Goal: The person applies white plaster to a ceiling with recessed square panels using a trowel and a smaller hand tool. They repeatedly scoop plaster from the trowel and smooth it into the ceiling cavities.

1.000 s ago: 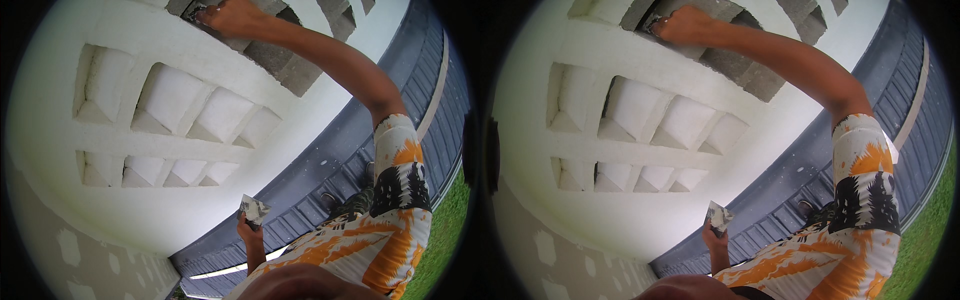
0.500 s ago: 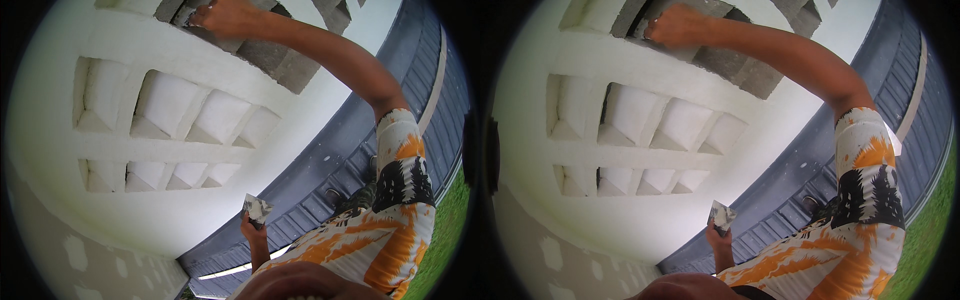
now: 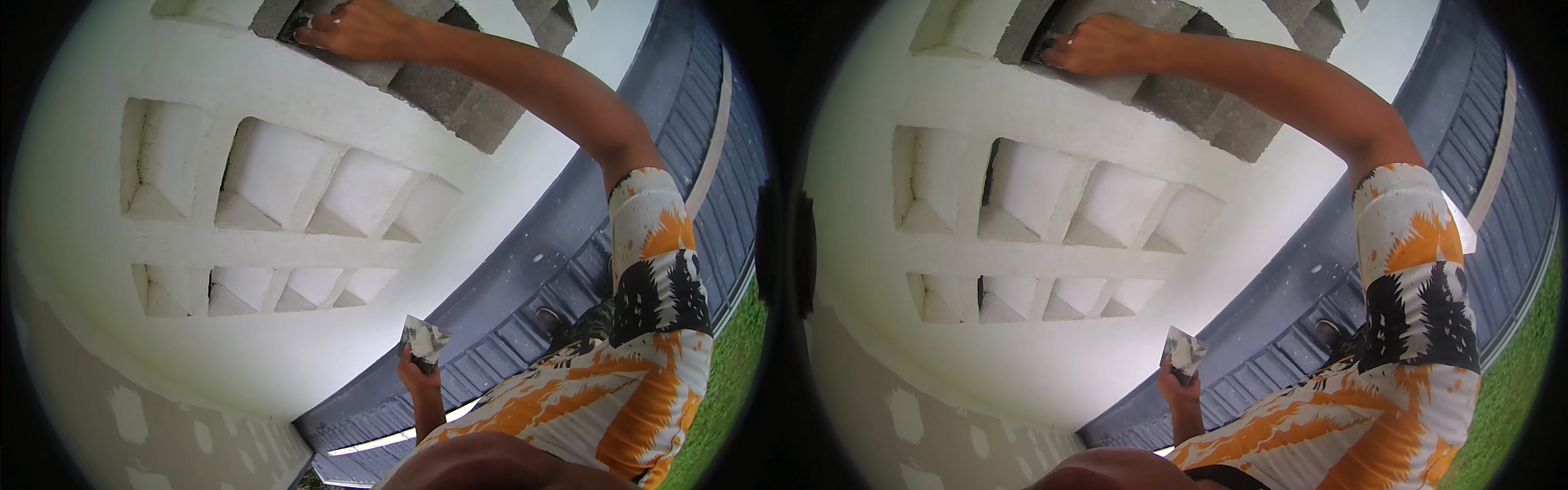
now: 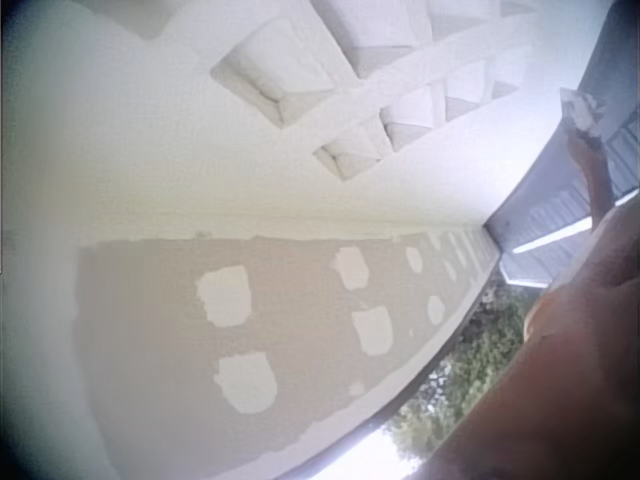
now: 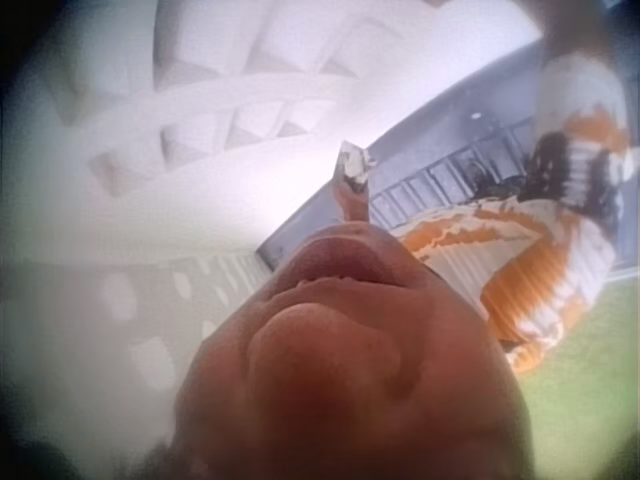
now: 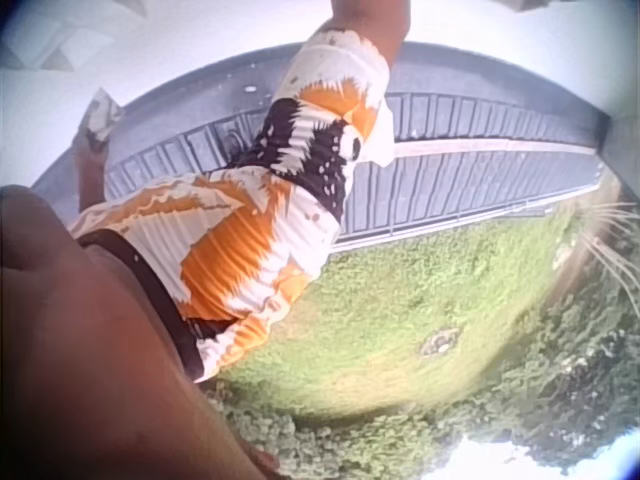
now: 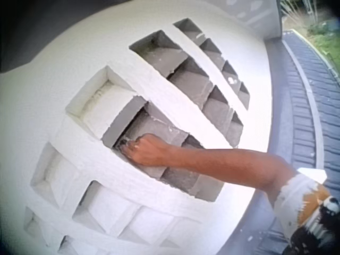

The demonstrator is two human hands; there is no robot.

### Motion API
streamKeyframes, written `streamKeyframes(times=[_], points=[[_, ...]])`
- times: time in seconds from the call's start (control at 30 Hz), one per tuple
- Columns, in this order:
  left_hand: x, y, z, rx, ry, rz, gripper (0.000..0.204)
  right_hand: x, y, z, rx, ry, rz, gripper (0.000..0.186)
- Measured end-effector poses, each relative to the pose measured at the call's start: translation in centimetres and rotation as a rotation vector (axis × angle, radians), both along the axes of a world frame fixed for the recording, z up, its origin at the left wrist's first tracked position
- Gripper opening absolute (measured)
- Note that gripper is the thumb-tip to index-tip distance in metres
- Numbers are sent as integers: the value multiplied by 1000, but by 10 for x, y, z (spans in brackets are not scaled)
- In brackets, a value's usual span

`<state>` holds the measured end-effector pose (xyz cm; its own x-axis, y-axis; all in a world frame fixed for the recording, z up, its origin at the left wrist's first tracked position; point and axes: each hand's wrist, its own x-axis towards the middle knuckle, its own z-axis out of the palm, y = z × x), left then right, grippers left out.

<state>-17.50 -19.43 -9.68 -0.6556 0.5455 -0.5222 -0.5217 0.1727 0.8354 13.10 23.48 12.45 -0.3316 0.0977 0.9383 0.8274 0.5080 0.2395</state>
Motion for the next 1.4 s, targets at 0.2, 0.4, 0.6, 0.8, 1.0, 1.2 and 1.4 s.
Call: streamKeyframes(times=[0.2,0.4,0.6,0.8,1.0,1.2,1.4], points=[[6,3,6,18,10,-8,25,-3,12,12,-10,118,-167,17],[6,-2,7,-20,21,7,25,-2,-21,7,-271,134,90,15],[20,0,9,-36,42,15,24,1,-20,3,-159,101,19,17],[12,-2,2,5,18,-11,31,1,-11,7,-222,-25,10,19],[16,-1,3,-18,17,21,31,37,-42,30,-372,-14,12,23],[30,3,6,61,-36,39,31,17,-12,12,-122,171,-59,26],[60,13,18,123,-108,135,22,32,18,-15,3,153,-42,38]])
